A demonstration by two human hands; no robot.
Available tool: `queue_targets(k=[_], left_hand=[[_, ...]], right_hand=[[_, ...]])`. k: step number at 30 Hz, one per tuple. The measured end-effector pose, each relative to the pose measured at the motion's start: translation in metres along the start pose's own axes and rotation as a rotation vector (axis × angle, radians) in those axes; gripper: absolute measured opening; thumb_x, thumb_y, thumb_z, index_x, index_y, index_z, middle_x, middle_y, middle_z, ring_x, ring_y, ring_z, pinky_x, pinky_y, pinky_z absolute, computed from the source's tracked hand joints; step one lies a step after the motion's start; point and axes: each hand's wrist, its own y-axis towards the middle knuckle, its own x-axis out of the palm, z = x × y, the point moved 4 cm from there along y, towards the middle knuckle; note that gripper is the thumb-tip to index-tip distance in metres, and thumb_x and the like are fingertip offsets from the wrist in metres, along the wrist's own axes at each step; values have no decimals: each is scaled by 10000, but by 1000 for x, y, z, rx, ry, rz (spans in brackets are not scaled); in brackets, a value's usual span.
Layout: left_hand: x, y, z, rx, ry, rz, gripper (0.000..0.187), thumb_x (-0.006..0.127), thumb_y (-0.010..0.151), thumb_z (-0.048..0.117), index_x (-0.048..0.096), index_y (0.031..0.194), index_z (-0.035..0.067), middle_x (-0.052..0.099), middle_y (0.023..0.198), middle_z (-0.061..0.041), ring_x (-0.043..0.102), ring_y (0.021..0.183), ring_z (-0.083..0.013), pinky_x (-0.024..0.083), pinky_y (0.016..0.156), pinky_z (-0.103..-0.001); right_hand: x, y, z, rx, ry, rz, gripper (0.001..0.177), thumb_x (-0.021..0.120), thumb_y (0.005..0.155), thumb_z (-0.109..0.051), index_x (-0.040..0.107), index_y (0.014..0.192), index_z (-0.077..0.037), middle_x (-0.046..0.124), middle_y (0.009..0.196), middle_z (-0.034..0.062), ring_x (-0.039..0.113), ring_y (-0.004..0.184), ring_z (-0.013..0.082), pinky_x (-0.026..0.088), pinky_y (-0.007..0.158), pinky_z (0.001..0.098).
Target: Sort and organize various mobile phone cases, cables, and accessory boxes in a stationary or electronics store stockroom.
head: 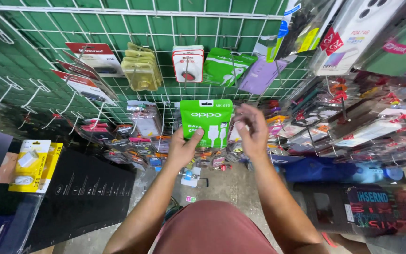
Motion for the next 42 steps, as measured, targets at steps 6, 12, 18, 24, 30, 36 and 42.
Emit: queue_targets(k=[6,12,18,24,30,36,42], left_hand=[[16,10,8,75,-20,-85,254,681,1016,201,678,1203,30,746,1020,-45,697,835,-94,605,664,-272],[24,11,21,50,41,-71,259,661,1000,237,692,1175,48,749,1022,-28,707,847,-86,623,658,-276],[30,17,36,233,214,-95,262,671,1033,239,722,1177,26,777,1044,-34,679,930,-81,559,818,-271],[33,20,47,272,195,-125,237,673,1038,223,730,1164,30,772,1023,-6,660,911,-56,547,800,-254],[29,24,41,196,128,-111,229,678,1018,209,719,1168,41,717,939,29,581,802,-22,487,698,-201],[36,38,42,289,97,-21,340,656,997,128,562,1313,43,728,1109,18,652,926,-19,504,745,-192],[24,55,9,392,24,118,257,688,1002,70,541,1212,51,628,1074,-16,590,897,-35,485,730,-189]], right_hand=[[1,-26,20,135,11,-48,142,710,980,-6,681,1117,18,727,1021,53,675,879,106,538,768,243],[-7,-23,15,199,-36,40,96,720,993,-51,703,1060,16,715,902,21,624,781,60,504,683,213],[-10,-13,1,83,6,85,111,697,1001,-41,678,1098,11,737,995,22,661,873,61,533,781,215],[-12,-11,6,51,23,139,118,704,1014,-39,680,1117,13,731,1001,21,636,866,52,504,772,205],[-15,0,11,104,36,183,116,701,1019,-55,683,1109,16,740,1017,29,637,877,59,497,787,207],[-7,20,-8,25,16,248,304,721,936,-35,547,1185,-37,689,930,-10,637,825,44,507,743,196],[-25,18,36,-18,-146,184,57,678,1051,-5,651,1099,-16,682,992,26,617,859,56,489,767,204]])
